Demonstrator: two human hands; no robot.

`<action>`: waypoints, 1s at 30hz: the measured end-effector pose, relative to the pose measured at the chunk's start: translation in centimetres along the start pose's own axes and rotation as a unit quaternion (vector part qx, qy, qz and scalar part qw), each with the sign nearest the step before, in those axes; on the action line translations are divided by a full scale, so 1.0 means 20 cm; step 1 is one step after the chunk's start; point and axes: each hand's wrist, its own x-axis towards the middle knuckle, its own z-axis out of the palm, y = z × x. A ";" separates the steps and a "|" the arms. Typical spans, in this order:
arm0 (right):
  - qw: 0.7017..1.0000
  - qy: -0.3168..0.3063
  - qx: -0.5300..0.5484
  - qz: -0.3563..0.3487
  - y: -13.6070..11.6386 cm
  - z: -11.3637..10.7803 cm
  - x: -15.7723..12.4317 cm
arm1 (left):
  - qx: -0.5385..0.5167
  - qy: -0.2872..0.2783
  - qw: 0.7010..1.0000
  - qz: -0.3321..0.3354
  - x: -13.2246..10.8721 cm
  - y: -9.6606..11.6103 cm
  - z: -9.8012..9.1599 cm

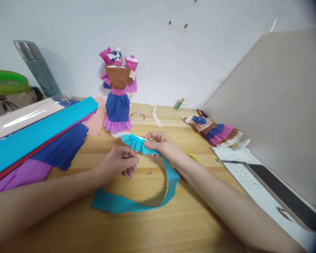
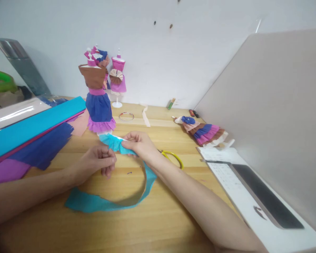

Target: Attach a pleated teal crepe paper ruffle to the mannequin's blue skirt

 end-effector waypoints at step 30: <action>0.998 0.041 -0.022 -0.040 0.02 0.00 0.02 | -0.180 0.055 0.982 -0.007 -0.01 0.04 -0.03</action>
